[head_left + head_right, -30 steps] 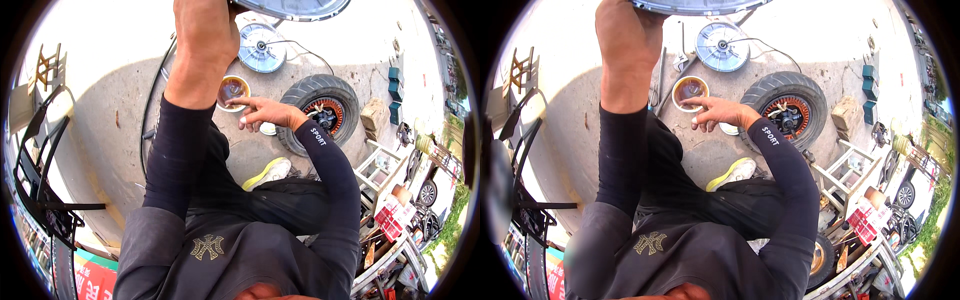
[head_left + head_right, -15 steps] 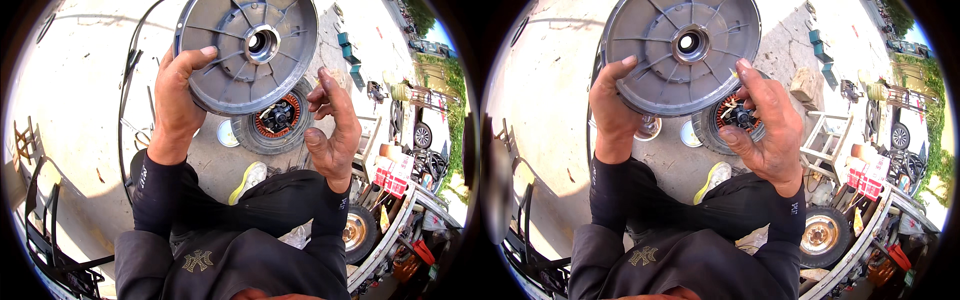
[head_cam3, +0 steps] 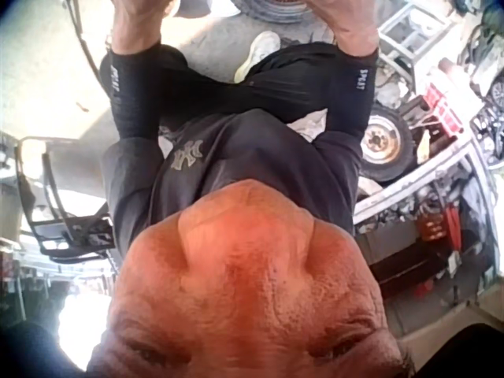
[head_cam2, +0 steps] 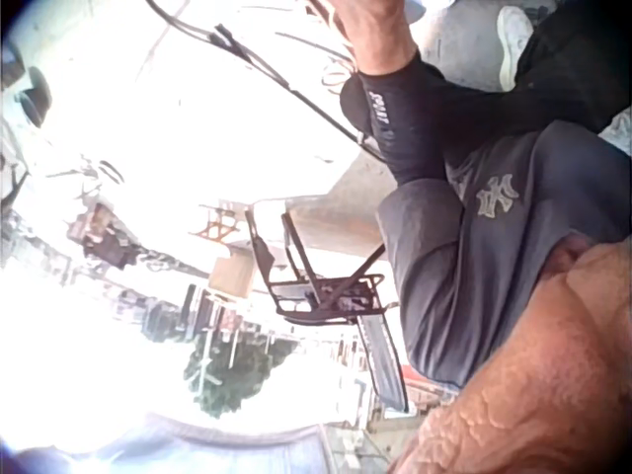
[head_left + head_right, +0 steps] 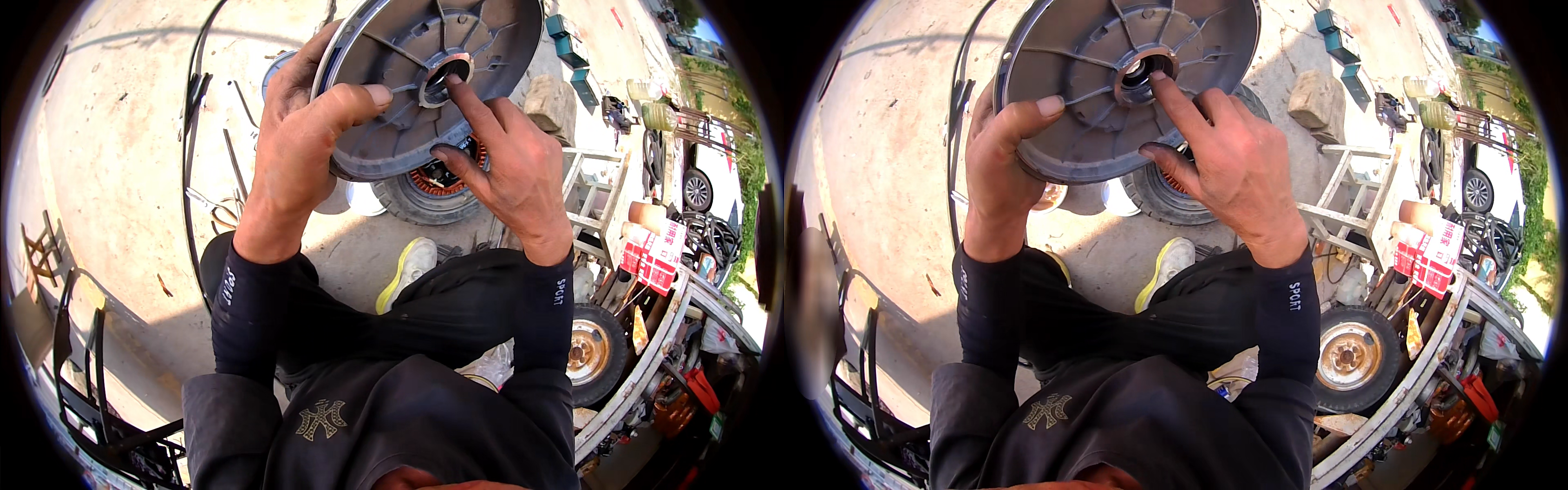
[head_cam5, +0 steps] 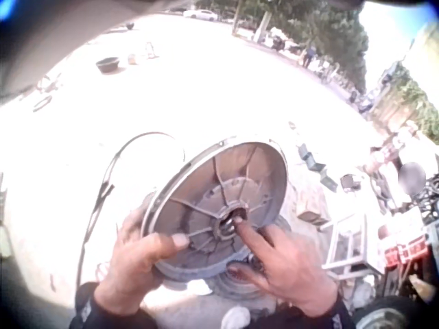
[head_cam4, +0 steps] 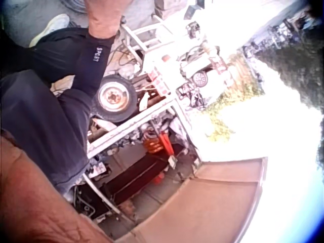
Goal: The person assembles an electric motor by placing a stator into a tire casing and securing it with pliers. They then apply lubricant to a rotor and insert it into the stator, completing the assembly.
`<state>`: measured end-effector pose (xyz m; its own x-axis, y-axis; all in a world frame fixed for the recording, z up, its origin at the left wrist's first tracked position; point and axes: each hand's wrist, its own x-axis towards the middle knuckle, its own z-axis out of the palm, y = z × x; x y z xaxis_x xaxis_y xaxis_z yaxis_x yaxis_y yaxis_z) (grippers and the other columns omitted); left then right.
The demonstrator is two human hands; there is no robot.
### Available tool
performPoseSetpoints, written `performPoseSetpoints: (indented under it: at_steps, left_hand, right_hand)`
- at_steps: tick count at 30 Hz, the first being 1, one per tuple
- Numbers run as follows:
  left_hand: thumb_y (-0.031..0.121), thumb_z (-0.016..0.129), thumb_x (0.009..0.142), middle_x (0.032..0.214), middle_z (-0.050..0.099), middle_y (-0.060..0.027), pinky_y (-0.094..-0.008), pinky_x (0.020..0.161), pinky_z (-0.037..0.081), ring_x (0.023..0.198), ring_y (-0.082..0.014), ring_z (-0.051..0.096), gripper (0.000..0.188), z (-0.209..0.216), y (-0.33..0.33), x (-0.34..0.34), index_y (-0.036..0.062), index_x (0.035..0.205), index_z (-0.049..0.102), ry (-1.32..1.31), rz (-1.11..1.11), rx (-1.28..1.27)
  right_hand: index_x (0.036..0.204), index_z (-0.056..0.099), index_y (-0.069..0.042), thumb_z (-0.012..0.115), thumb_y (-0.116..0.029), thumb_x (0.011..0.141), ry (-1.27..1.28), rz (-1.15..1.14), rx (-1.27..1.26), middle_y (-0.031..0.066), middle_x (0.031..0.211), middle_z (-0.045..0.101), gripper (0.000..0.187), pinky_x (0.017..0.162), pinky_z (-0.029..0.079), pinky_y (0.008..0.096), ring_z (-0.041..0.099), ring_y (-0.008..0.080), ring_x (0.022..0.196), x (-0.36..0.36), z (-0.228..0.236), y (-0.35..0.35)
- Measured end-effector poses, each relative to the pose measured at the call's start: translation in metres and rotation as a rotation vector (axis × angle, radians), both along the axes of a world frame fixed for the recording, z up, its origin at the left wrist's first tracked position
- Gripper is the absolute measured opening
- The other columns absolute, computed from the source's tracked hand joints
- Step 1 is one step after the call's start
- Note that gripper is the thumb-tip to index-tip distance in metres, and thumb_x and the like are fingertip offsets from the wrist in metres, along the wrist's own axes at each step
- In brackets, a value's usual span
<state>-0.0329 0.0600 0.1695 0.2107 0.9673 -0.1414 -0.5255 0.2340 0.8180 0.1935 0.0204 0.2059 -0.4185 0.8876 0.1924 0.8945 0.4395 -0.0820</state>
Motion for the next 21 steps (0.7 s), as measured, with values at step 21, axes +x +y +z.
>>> performPoseSetpoints:
  at_steps: [21]
  left_hand:
    - [0.011,0.066,0.075,0.109,0.073,-0.0153,-0.031,0.09,0.055,0.096,-0.022,0.071,0.058,0.008,-0.001,-0.007,-0.0064,0.13,0.063,0.069,0.066,0.031]
  right_hand:
    - [0.162,0.029,-0.015,0.08,-0.019,0.085,0.413,-0.097,-0.562,0.0077,0.088,0.068,0.092,0.067,0.052,0.0328,0.068,0.0211,0.083,-0.028,-0.009,-0.014]
